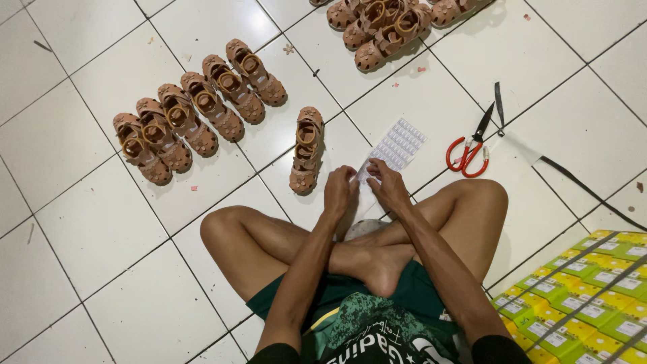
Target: The person sits cross-legged on the tiled floor, peels small adhesive labels from a sticker sheet, and presses them onto the straps of sandals one at a time, placing finished sandals into a row beside stacks of other sandals and shoe boxes.
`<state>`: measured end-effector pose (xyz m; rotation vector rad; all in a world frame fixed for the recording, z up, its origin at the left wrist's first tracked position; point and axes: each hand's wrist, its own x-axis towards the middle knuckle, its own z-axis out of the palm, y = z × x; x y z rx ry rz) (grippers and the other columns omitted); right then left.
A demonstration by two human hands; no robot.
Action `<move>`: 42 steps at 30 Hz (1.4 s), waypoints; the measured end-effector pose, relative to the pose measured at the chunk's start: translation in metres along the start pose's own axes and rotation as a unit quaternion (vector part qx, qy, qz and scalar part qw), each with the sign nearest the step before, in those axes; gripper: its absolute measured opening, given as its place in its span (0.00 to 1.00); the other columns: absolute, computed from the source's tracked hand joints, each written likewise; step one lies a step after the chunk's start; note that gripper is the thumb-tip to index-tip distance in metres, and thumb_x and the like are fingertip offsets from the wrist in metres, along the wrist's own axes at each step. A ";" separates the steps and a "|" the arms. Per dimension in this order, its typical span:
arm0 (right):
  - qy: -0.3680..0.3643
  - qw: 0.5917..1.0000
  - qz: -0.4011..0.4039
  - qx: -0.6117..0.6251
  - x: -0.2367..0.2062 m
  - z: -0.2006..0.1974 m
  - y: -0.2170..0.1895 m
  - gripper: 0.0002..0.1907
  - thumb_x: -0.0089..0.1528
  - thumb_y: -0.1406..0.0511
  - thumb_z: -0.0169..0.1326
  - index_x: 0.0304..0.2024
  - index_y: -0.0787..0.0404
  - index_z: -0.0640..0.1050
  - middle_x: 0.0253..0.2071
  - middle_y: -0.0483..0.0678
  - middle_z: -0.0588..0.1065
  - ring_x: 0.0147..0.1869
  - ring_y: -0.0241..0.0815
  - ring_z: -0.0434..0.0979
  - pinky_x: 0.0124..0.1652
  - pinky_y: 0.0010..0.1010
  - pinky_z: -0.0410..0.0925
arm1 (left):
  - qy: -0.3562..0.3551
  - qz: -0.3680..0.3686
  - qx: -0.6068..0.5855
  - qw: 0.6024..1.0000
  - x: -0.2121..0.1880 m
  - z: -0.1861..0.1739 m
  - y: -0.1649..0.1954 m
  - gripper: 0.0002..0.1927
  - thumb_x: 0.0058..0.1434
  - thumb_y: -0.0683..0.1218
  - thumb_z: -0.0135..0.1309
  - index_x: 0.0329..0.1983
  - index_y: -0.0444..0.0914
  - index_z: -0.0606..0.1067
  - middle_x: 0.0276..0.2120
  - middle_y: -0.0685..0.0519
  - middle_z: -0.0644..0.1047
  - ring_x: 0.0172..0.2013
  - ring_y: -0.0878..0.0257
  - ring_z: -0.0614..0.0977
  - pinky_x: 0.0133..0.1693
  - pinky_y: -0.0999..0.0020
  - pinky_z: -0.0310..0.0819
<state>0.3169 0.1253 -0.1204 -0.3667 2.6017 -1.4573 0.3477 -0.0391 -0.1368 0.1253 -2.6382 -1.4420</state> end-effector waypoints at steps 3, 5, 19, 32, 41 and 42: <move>0.006 1.000 0.013 0.015 -0.003 0.000 0.000 0.27 0.62 0.71 0.59 0.63 0.63 0.69 0.52 0.57 0.80 0.57 0.48 0.82 0.55 0.35 0.74 | -0.056 -0.086 -0.167 0.981 0.001 0.000 -0.012 0.23 0.58 0.40 0.63 0.56 0.32 0.73 0.44 0.44 0.83 0.45 0.55 0.84 0.47 0.66 0.79; 0.003 1.000 0.014 0.023 -0.004 -0.002 -0.001 0.26 0.62 0.71 0.59 0.63 0.64 0.70 0.53 0.57 0.80 0.58 0.49 0.81 0.55 0.36 0.74 | -0.088 -0.129 -0.264 0.952 0.004 -0.001 -0.013 0.24 0.58 0.38 0.63 0.58 0.31 0.72 0.45 0.44 0.82 0.43 0.59 0.84 0.45 0.70 0.79; 0.053 0.998 -0.038 -0.010 -0.010 0.005 -0.005 0.21 0.62 0.70 0.61 0.58 0.65 0.73 0.49 0.58 0.81 0.54 0.48 0.84 0.51 0.35 0.77 | -0.124 -0.137 -0.338 0.923 0.005 -0.001 -0.009 0.20 0.61 0.38 0.60 0.57 0.32 0.74 0.44 0.45 0.84 0.42 0.66 0.84 0.42 0.75 0.79; 0.079 0.997 -0.022 -0.005 -0.012 0.003 -0.020 0.16 0.62 0.70 0.62 0.51 0.67 0.76 0.44 0.56 0.81 0.48 0.47 0.85 0.46 0.35 0.78 | -0.099 -0.165 -0.337 0.921 0.005 0.002 -0.012 0.16 0.65 0.44 0.60 0.53 0.31 0.78 0.38 0.47 0.85 0.38 0.69 0.83 0.40 0.77 0.77; 0.068 0.997 -0.026 0.009 -0.012 0.003 -0.018 0.15 0.62 0.71 0.61 0.51 0.67 0.76 0.44 0.55 0.81 0.48 0.46 0.85 0.46 0.33 0.79 | -0.064 -0.176 -0.258 0.948 0.004 -0.001 -0.008 0.16 0.63 0.49 0.61 0.45 0.30 0.82 0.31 0.49 0.85 0.32 0.71 0.82 0.35 0.77 0.75; 0.064 0.998 -0.023 0.014 -0.012 0.003 -0.017 0.15 0.62 0.71 0.61 0.51 0.67 0.76 0.44 0.55 0.81 0.48 0.45 0.85 0.46 0.33 0.79 | -0.065 -0.167 -0.244 0.953 0.004 0.000 -0.008 0.17 0.62 0.49 0.61 0.45 0.31 0.82 0.31 0.50 0.85 0.32 0.71 0.82 0.35 0.77 0.75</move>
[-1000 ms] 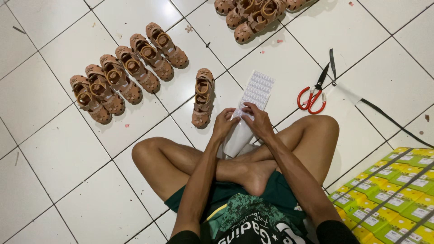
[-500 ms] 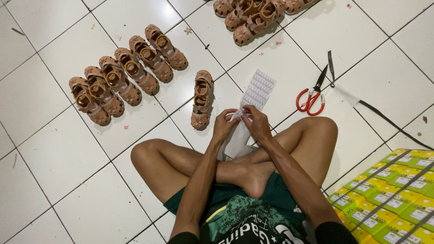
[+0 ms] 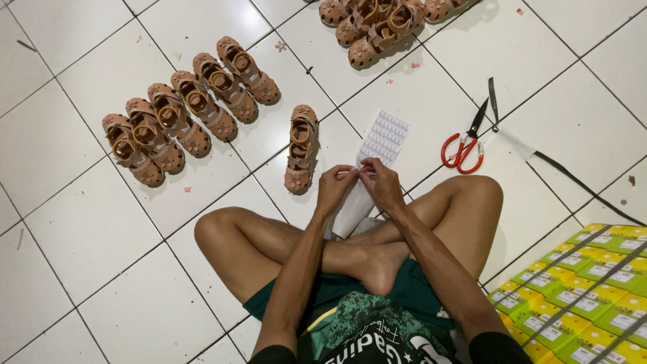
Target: The person sits cross-legged on the tiled floor, peels small adhesive labels from a sticker sheet, and presses them onto the straps of sandals one at a time, placing finished sandals into a row beside stacks of other sandals and shoe boxes.
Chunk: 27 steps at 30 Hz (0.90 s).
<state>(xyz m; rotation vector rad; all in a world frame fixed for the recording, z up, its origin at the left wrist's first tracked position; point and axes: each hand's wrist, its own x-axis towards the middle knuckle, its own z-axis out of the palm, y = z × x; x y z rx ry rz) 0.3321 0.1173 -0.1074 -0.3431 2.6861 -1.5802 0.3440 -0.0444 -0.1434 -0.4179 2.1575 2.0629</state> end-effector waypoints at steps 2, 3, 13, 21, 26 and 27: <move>-0.008 1.000 0.007 0.010 0.000 0.000 0.000 0.15 0.62 0.71 0.61 0.52 0.67 0.75 0.44 0.55 0.81 0.49 0.45 0.85 0.46 0.33 0.79 | 0.000 0.008 0.002 1.000 0.001 0.001 -0.001 0.16 0.62 0.49 0.62 0.45 0.31 0.82 0.31 0.50 0.85 0.32 0.71 0.82 0.35 0.77 0.76; -0.005 1.000 0.018 0.018 0.000 0.000 0.001 0.15 0.63 0.70 0.61 0.51 0.67 0.75 0.45 0.55 0.81 0.49 0.44 0.85 0.46 0.33 0.79 | 0.001 0.009 -0.011 1.000 0.001 0.001 -0.001 0.16 0.62 0.49 0.62 0.44 0.31 0.82 0.32 0.50 0.85 0.33 0.71 0.83 0.35 0.77 0.77; 0.073 0.977 0.100 0.176 0.006 -0.004 0.015 0.14 0.64 0.70 0.61 0.51 0.69 0.75 0.42 0.50 0.78 0.46 0.39 0.80 0.44 0.27 0.74 | 0.024 0.017 0.059 0.998 0.005 -0.007 0.010 0.16 0.61 0.49 0.62 0.44 0.32 0.83 0.31 0.48 0.85 0.30 0.68 0.82 0.32 0.73 0.75; 0.021 0.935 0.183 0.303 0.014 -0.001 0.017 0.16 0.67 0.71 0.53 0.56 0.67 0.69 0.47 0.51 0.74 0.47 0.41 0.83 0.43 0.27 0.78 | -0.044 0.098 0.062 0.992 0.008 -0.004 0.004 0.22 0.60 0.45 0.59 0.57 0.33 0.76 0.42 0.42 0.85 0.43 0.60 0.86 0.44 0.66 0.80; 0.026 0.955 0.187 0.230 0.009 -0.003 0.017 0.14 0.68 0.71 0.51 0.56 0.65 0.69 0.46 0.50 0.74 0.46 0.43 0.84 0.41 0.29 0.77 | 0.002 0.163 0.140 0.977 0.004 -0.002 -0.004 0.23 0.60 0.42 0.58 0.59 0.33 0.74 0.46 0.40 0.82 0.48 0.50 0.84 0.50 0.59 0.79; 0.021 0.958 0.177 0.225 0.008 -0.003 0.018 0.14 0.68 0.71 0.51 0.56 0.65 0.70 0.46 0.50 0.74 0.46 0.43 0.84 0.41 0.29 0.77 | 0.024 0.222 0.167 0.960 0.002 0.000 -0.004 0.22 0.61 0.42 0.58 0.59 0.33 0.73 0.47 0.39 0.81 0.49 0.48 0.83 0.51 0.59 0.78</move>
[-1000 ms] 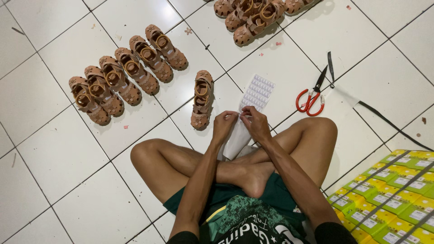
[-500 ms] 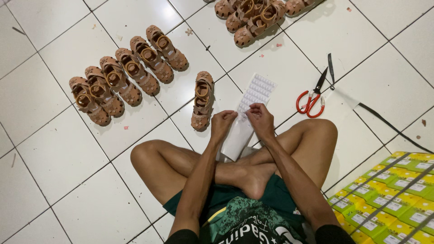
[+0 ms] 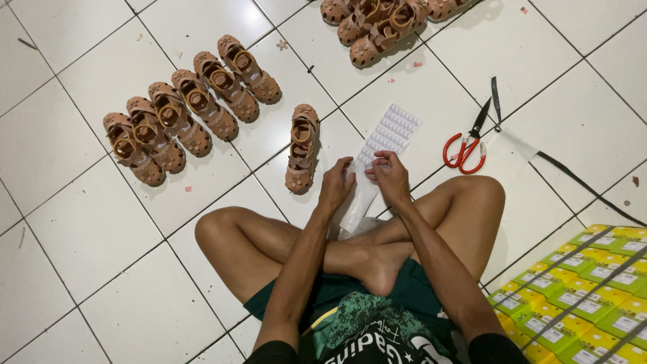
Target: The person sits cross-legged on the tiled floor, peels small adhesive labels from a sticker sheet, and presses them onto the straps of sandals one at a time, placing finished sandals into a row beside stacks of other sandals and shoe boxes.
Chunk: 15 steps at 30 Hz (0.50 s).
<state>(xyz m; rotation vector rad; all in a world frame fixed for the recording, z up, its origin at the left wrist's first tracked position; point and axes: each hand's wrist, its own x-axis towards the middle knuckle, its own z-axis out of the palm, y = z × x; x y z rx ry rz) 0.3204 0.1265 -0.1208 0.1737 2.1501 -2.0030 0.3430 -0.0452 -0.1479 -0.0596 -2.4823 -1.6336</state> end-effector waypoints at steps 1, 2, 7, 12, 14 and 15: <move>-0.005 1.000 -0.008 -0.006 0.000 0.000 0.002 0.15 0.67 0.71 0.50 0.56 0.65 0.70 0.45 0.50 0.74 0.46 0.43 0.84 0.41 0.29 0.78 | 0.025 0.058 0.032 0.998 -0.001 0.001 0.001 0.21 0.62 0.41 0.58 0.58 0.32 0.73 0.49 0.39 0.80 0.50 0.47 0.82 0.51 0.58 0.78; -0.011 1.000 -0.016 -0.012 -0.001 0.000 0.004 0.15 0.67 0.71 0.50 0.56 0.65 0.70 0.45 0.50 0.74 0.45 0.43 0.84 0.41 0.29 0.78 | 0.040 0.068 0.051 0.996 -0.003 0.002 0.003 0.19 0.61 0.42 0.59 0.55 0.33 0.74 0.48 0.39 0.80 0.50 0.46 0.82 0.52 0.58 0.77; -0.032 0.999 -0.034 -0.023 -0.002 -0.001 0.009 0.17 0.65 0.74 0.49 0.57 0.66 0.70 0.47 0.51 0.75 0.46 0.42 0.84 0.43 0.29 0.79 | 0.008 -0.026 0.026 0.999 -0.011 0.005 0.013 0.14 0.58 0.45 0.65 0.44 0.33 0.81 0.42 0.43 0.83 0.44 0.48 0.84 0.48 0.60 0.78; -0.041 0.998 -0.035 -0.028 -0.005 0.000 0.002 0.19 0.64 0.75 0.48 0.58 0.66 0.68 0.47 0.51 0.75 0.46 0.42 0.84 0.44 0.28 0.79 | -0.034 -0.139 -0.105 0.984 -0.008 0.000 0.010 0.16 0.61 0.49 0.63 0.46 0.33 0.83 0.38 0.48 0.85 0.39 0.61 0.86 0.43 0.68 0.80; -0.038 0.998 -0.053 -0.020 -0.006 -0.001 0.000 0.20 0.64 0.75 0.48 0.59 0.67 0.67 0.48 0.52 0.75 0.48 0.43 0.84 0.44 0.28 0.80 | -0.043 -0.165 -0.145 0.975 -0.006 0.000 0.008 0.17 0.61 0.50 0.63 0.46 0.33 0.83 0.37 0.49 0.85 0.38 0.64 0.85 0.42 0.71 0.80; -0.046 0.997 -0.060 -0.006 -0.006 0.000 -0.001 0.21 0.64 0.76 0.47 0.60 0.67 0.66 0.49 0.53 0.74 0.48 0.43 0.84 0.44 0.29 0.80 | -0.042 -0.167 -0.153 0.973 -0.005 0.000 0.006 0.17 0.61 0.50 0.64 0.46 0.33 0.83 0.37 0.49 0.85 0.38 0.65 0.85 0.42 0.72 0.80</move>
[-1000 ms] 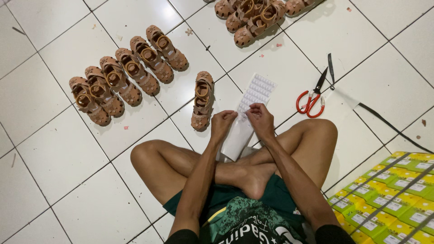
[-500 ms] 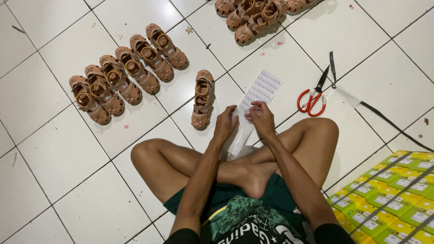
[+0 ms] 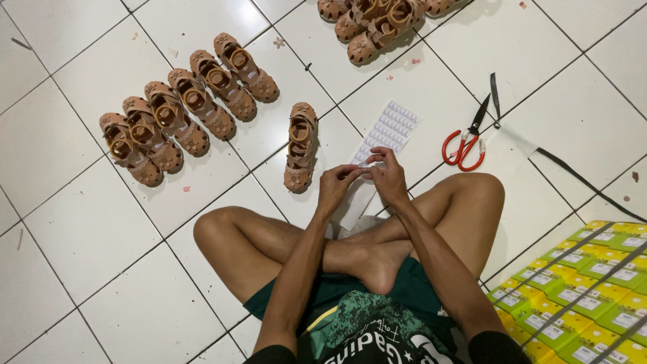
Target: The person sits cross-legged on the tiled floor, peels small adhesive labels from a sticker sheet, and presses them onto the straps of sandals one at a time, placing finished sandals into a row beside stacks of other sandals and shoe boxes.
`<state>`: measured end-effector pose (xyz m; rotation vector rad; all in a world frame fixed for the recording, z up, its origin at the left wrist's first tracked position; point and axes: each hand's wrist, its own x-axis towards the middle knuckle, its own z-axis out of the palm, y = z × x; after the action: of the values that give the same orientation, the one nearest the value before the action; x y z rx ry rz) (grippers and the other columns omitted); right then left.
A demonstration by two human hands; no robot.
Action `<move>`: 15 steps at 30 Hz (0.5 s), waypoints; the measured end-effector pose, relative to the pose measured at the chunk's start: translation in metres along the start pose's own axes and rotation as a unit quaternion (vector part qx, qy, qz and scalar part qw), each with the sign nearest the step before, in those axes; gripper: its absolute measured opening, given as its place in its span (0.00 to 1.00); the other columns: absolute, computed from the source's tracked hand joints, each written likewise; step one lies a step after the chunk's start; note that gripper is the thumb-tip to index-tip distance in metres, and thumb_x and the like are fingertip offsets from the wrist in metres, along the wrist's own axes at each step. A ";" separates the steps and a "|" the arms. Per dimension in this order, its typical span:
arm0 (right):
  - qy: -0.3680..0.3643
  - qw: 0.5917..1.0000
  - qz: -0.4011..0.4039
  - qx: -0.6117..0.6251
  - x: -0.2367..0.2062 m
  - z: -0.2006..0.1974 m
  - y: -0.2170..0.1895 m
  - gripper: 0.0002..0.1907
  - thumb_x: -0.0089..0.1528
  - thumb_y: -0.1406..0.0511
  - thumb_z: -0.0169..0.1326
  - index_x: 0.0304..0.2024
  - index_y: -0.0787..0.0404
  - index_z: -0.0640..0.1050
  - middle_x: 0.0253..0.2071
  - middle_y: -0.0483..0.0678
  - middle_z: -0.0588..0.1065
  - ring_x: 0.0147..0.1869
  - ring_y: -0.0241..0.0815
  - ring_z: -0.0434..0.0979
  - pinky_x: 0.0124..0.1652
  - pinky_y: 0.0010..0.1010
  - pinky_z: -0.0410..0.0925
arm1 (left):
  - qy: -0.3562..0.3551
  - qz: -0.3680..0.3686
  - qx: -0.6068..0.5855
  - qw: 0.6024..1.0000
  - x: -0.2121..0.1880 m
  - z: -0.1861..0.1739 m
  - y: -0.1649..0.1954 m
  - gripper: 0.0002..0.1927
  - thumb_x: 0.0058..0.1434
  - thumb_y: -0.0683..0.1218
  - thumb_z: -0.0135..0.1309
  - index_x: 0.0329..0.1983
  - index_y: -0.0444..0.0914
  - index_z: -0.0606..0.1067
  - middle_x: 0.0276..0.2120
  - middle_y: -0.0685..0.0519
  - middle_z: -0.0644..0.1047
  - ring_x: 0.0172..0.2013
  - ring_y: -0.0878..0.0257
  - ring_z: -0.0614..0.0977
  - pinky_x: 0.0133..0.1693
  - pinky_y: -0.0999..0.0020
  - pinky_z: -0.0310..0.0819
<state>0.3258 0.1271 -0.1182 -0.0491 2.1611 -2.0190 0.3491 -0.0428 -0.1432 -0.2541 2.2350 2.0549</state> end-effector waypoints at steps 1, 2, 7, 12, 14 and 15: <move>-0.006 1.000 -0.007 0.015 0.000 0.000 -0.001 0.22 0.63 0.76 0.47 0.61 0.67 0.64 0.50 0.53 0.73 0.48 0.44 0.84 0.44 0.29 0.80 | -0.001 -0.002 -0.008 1.000 0.001 0.000 -0.001 0.17 0.61 0.49 0.64 0.46 0.33 0.83 0.37 0.49 0.85 0.38 0.66 0.85 0.42 0.73 0.79; -0.013 0.999 -0.014 0.030 0.000 0.000 -0.001 0.23 0.63 0.76 0.46 0.62 0.67 0.63 0.51 0.54 0.72 0.48 0.44 0.85 0.43 0.30 0.80 | 0.001 -0.021 -0.003 1.000 0.001 0.000 -0.002 0.17 0.62 0.49 0.64 0.47 0.32 0.83 0.36 0.48 0.85 0.37 0.65 0.84 0.40 0.72 0.78; 0.028 0.999 -0.016 0.028 0.002 -0.001 -0.001 0.28 0.63 0.76 0.48 0.66 0.66 0.58 0.55 0.54 0.69 0.49 0.45 0.84 0.42 0.30 0.79 | 0.007 -0.124 -0.185 0.975 0.004 -0.003 -0.005 0.18 0.65 0.49 0.59 0.51 0.32 0.81 0.43 0.49 0.84 0.43 0.64 0.85 0.43 0.72 0.80; 0.009 0.996 -0.021 0.082 0.006 0.001 0.005 0.34 0.62 0.75 0.58 0.67 0.65 0.58 0.55 0.54 0.68 0.50 0.42 0.80 0.46 0.28 0.76 | -0.045 -0.205 -0.346 0.915 0.001 -0.005 -0.008 0.19 0.69 0.47 0.55 0.57 0.30 0.76 0.49 0.48 0.82 0.48 0.61 0.84 0.48 0.70 0.79; 0.008 0.994 -0.023 0.111 0.007 0.001 0.007 0.35 0.61 0.74 0.59 0.67 0.65 0.58 0.54 0.54 0.68 0.51 0.40 0.79 0.47 0.28 0.76 | -0.057 -0.211 -0.360 0.907 0.000 -0.004 -0.008 0.19 0.69 0.47 0.54 0.57 0.30 0.75 0.49 0.48 0.82 0.48 0.62 0.84 0.49 0.70 0.79; 0.007 0.993 -0.024 0.113 0.008 0.001 0.007 0.35 0.61 0.74 0.59 0.67 0.65 0.58 0.54 0.54 0.68 0.50 0.41 0.79 0.47 0.28 0.76 | -0.061 -0.212 -0.360 0.906 0.000 -0.004 -0.007 0.18 0.69 0.47 0.54 0.57 0.31 0.76 0.49 0.48 0.82 0.48 0.62 0.84 0.49 0.70 0.79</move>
<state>0.3191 0.1259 -0.1264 -0.0551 1.9409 -2.2841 0.3510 -0.0472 -0.1501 -0.5773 1.1200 2.4296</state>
